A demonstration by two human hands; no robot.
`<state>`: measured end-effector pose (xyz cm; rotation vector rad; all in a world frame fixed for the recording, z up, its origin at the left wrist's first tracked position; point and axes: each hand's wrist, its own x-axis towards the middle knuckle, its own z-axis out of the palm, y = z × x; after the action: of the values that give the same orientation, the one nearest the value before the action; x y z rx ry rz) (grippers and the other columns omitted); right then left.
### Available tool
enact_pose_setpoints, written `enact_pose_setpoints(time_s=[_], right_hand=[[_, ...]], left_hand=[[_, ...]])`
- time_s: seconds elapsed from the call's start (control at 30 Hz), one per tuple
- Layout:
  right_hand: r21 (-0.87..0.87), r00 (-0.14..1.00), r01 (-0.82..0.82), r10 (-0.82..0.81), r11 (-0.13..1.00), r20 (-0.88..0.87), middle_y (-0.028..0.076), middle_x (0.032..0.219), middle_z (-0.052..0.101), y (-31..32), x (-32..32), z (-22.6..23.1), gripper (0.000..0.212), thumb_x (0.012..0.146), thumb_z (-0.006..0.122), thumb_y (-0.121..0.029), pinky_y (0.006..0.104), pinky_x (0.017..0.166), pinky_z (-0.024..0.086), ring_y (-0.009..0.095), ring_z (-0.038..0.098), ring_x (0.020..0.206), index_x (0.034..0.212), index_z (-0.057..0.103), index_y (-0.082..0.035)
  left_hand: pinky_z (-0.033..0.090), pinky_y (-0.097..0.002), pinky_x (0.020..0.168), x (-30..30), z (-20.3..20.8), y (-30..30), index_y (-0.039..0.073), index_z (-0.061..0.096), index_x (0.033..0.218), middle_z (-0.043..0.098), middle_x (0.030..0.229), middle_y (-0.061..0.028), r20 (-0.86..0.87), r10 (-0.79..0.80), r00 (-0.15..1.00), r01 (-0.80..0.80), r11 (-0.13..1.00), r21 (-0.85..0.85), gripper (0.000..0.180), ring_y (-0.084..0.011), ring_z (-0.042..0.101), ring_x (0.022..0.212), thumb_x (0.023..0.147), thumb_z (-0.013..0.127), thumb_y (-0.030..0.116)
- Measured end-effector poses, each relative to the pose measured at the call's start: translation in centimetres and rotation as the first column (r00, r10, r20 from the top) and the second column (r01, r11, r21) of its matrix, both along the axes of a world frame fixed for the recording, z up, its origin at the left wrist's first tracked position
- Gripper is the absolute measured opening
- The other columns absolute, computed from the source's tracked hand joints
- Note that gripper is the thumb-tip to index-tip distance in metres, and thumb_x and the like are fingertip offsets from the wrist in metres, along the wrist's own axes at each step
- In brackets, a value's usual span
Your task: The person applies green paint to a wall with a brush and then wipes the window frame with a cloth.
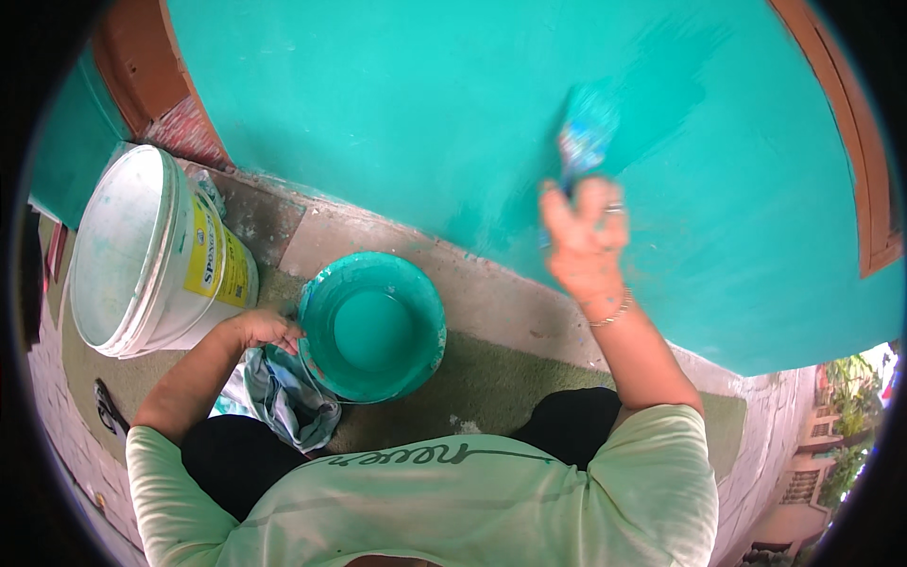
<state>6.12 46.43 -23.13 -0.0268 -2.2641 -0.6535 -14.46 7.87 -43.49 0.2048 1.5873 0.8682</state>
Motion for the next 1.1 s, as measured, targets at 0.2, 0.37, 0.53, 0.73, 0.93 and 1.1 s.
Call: enact_pose_setpoints(time_s=[0.2, 0.37, 0.53, 0.73, 0.93, 1.1], right_hand=[[-0.344, 0.724, 0.005, 0.234, 0.939, 0.649, 0.012, 0.105, 0.052, -2.1, 0.0, -11.9, 0.024, 0.073, 0.062, -0.011, 0.042, 0.079, 0.051, 0.032, 0.056, 0.103, 0.097, 0.067, -0.008], [-0.417, 0.609, 0.273, 0.18, 0.867, 0.772, 0.012, 0.113, 0.055, 2.1, 0.4, -17.6, 0.023, 0.08, 0.063, -0.01, 0.0425, 0.081, 0.054, 0.032, 0.06, 0.104, 0.103, 0.067, -0.011], [-0.6, 0.824, 0.139, 0.244, 0.788, 0.511, 0.009, 0.104, 0.059, 6.0, 1.8, -10.5, 0.034, 0.075, 0.071, -0.009, 0.0421, 0.072, 0.055, 0.033, 0.064, 0.086, 0.108, 0.067, -0.013], [-0.468, 0.849, 0.086, 0.181, 0.88, 0.496, 0.009, 0.104, 0.059, 1.0, 2.8, -1.5, 0.035, 0.074, 0.072, -0.011, 0.0434, 0.071, 0.054, 0.035, 0.063, 0.088, 0.108, 0.067, -0.01], [-0.575, 0.773, 0.219, 0.22, 0.788, 0.596, 0.009, 0.11, 0.063, 7.9, 4.4, -10.6, 0.037, 0.074, 0.07, -0.006, 0.0428, 0.074, 0.053, 0.033, 0.064, 0.09, 0.111, 0.067, -0.01], [-0.592, 0.956, 0.029, 0.15, 0.806, 0.251, 0.01, 0.098, 0.067, 5.1, 6.3, 5.2, 0.035, 0.071, 0.071, 0.003, 0.041, 0.077, 0.053, 0.033, 0.065, 0.088, 0.103, 0.07, -0.01]], left_hand=[[0.059, -0.0368, 0.074, 0.2, 0.6, -0.3, -0.012, 0.054, 0.116, 0.063, 0.1, -0.0187, 0.008, 0.011, 1.0, -0.011, 1.0, -0.004, 0.039, -0.0261, 0.067, 0.083, 0.085, 0.067, 0.008], [0.059, -0.0368, 0.074, 0.4, 0.3, -0.5, -0.013, 0.052, 0.12, 0.063, 0.102, -0.0192, 0.003, 0.002, 1.0, -0.002, 1.0, -0.005, 0.042, -0.0264, 0.067, 0.084, 0.085, 0.067, 0.007], [0.059, -0.0369, 0.075, 0.6, 1.0, -0.4, -0.013, 0.052, 0.119, 0.063, 0.101, -0.0196, 0.005, 0.007, 1.0, -0.007, 1.0, 0.013, 0.042, -0.0269, 0.067, 0.084, 0.085, 0.066, 0.007], [0.059, -0.0374, 0.076, -0.1, -1.0, -0.3, -0.012, 0.053, 0.118, 0.063, 0.1, -0.0207, 0.036, -0.008, 0.999, 0.008, 1.0, -0.008, 0.04, -0.0279, 0.067, 0.084, 0.085, 0.066, 0.009], [0.059, -0.0386, 0.079, -0.7, 0.2, 0.4, -0.011, 0.054, 0.117, 0.063, 0.099, -0.0204, 0.03, -0.065, 0.997, 0.066, 0.997, -0.033, 0.039, -0.0292, 0.067, 0.087, 0.086, 0.066, 0.01], [0.06, -0.0391, 0.077, -1.6, -1.4, 0.0, -0.01, 0.054, 0.118, 0.062, 0.102, -0.0192, 0.06, -0.012, 0.998, 0.015, 0.998, -0.059, 0.042, -0.0287, 0.066, 0.089, 0.084, 0.068, 0.009]])
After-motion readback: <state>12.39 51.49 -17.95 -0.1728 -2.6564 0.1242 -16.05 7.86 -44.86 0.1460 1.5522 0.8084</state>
